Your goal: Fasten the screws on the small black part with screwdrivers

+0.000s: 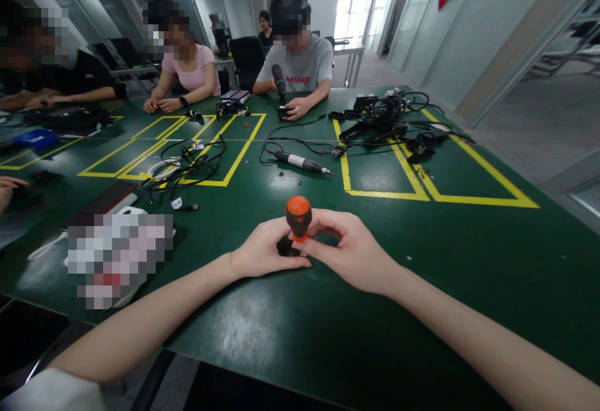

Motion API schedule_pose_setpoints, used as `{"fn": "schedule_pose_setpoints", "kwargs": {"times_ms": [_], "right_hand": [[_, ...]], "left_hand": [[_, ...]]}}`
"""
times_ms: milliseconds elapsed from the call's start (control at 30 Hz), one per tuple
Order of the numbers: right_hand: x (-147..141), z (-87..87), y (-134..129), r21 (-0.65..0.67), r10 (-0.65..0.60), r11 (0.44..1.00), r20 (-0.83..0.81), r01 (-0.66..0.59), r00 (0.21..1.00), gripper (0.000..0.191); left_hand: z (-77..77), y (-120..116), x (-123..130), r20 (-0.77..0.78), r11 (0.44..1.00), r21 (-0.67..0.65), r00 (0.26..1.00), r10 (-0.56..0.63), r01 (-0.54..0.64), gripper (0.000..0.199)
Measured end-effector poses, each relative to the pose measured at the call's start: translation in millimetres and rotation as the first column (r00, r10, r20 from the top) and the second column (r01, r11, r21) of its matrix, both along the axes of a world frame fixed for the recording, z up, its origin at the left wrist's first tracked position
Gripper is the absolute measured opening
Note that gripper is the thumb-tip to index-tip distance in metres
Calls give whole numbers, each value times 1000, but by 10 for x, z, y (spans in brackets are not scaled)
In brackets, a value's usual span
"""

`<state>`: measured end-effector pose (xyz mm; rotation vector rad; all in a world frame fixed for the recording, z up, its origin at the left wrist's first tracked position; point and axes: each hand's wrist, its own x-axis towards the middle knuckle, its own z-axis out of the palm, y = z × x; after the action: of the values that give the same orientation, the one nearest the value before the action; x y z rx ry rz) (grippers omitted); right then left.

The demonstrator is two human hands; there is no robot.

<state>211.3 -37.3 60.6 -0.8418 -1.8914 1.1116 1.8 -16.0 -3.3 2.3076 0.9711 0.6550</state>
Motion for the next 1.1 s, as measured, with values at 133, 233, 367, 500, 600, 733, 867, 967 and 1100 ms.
{"fn": "schedule_pose_setpoints", "kwargs": {"times_ms": [133, 233, 367, 500, 600, 733, 867, 967, 1100], "right_hand": [[23, 43, 15, 41, 24, 999, 48, -26, 999, 38], [29, 38, 12, 15, 113, 993, 42, -114, 993, 35], [22, -18, -9, -29, 116, 993, -40, -117, 992, 24], [4, -53, -1, -86, 47, 995, -101, -56, 994, 29], [3, -48, 35, -82, 54, 995, -112, -64, 992, 28], [20, -29, 71, -27, 48, 998, -125, -52, 991, 24], [41, -12, 71, -45, 57, 997, -106, -62, 993, 24], [56, -6, 73, -77, 53, 995, -131, -63, 990, 25], [68, -30, 75, -81, 97, 991, -98, -105, 990, 26]], "left_hand": [[8, -2, -1, -6, 1000, -5, 1000, 4, -4, 41], [23, -11, 8, 16, 1000, -14, 1000, -4, 4, 36], [23, -11, 12, 35, 1000, -6, 999, -1, 1, 38], [-7, 4, -6, 12, 999, 26, 1000, 21, -21, 44], [-22, 17, -20, 13, 999, 43, 1000, 20, -21, 44], [-24, 20, -23, 1, 998, 53, 1000, 26, -26, 46], [-14, 8, -25, 21, 997, 71, 1000, 17, -19, 40], [-11, 6, -35, 29, 996, 93, 1000, 1, -4, 33], [-25, 10, -45, 38, 994, 104, 999, -25, 21, 32]]}}
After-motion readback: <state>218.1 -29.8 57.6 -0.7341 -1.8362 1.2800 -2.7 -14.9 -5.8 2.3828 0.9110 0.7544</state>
